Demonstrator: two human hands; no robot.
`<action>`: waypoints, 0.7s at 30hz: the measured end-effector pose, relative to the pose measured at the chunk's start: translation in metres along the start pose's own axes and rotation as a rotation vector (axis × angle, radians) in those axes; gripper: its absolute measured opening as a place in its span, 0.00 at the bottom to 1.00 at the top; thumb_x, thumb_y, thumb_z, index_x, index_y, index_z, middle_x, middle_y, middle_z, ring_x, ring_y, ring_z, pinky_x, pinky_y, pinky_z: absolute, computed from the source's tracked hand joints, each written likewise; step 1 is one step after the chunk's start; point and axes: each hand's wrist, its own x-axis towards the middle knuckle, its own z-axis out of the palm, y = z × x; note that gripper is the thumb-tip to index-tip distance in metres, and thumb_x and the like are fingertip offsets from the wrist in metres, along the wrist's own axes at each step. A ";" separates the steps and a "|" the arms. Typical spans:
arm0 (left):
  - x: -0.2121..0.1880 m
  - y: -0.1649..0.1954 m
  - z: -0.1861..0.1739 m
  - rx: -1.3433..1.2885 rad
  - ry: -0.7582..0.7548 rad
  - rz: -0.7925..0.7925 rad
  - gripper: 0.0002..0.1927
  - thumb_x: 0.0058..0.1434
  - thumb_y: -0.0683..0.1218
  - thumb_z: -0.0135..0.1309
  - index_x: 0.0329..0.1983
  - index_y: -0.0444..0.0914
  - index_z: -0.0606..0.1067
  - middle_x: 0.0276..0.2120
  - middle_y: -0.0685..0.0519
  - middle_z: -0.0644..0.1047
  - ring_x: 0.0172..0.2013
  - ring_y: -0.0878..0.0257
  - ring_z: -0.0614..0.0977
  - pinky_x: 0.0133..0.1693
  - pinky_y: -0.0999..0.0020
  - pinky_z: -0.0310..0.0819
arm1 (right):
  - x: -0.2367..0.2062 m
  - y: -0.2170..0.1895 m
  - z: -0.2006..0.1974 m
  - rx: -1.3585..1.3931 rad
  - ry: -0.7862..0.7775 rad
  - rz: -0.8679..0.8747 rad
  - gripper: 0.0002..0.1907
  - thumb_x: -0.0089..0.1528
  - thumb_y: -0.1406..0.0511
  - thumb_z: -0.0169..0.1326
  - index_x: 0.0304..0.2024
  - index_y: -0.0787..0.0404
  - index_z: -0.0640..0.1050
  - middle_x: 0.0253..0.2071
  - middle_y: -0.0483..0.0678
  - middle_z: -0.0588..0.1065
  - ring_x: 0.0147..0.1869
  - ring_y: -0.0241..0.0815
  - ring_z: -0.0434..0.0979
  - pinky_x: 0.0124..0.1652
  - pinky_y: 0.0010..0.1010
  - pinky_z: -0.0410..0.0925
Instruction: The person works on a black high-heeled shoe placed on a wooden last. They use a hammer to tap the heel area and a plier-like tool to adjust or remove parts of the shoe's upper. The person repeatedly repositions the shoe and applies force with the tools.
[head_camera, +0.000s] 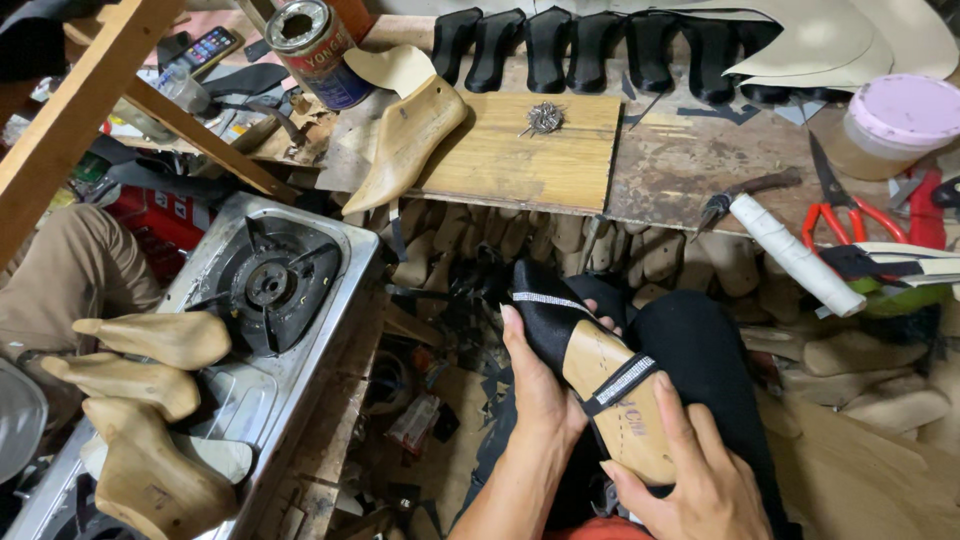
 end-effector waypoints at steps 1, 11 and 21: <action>-0.001 0.000 0.001 -0.001 0.000 0.006 0.48 0.61 0.80 0.37 0.48 0.30 0.73 0.36 0.40 0.80 0.39 0.49 0.82 0.46 0.56 0.79 | -0.002 0.002 0.001 -0.012 -0.001 -0.006 0.57 0.40 0.57 0.72 0.68 0.65 0.61 0.37 0.58 0.72 0.34 0.61 0.79 0.30 0.48 0.73; -0.015 0.028 0.025 0.279 -0.252 0.130 0.35 0.54 0.72 0.51 0.59 0.50 0.68 0.49 0.46 0.80 0.51 0.52 0.82 0.54 0.53 0.79 | 0.011 0.032 -0.020 1.178 -0.248 0.325 0.57 0.54 0.63 0.68 0.80 0.64 0.52 0.72 0.60 0.66 0.68 0.51 0.71 0.51 0.40 0.70; 0.027 0.056 -0.013 0.381 0.012 0.362 0.19 0.63 0.48 0.57 0.55 0.36 0.70 0.41 0.50 0.77 0.39 0.60 0.79 0.42 0.63 0.77 | -0.050 0.093 0.052 -0.199 -0.628 -0.114 0.42 0.56 0.43 0.60 0.65 0.58 0.71 0.56 0.51 0.74 0.64 0.49 0.71 0.66 0.44 0.56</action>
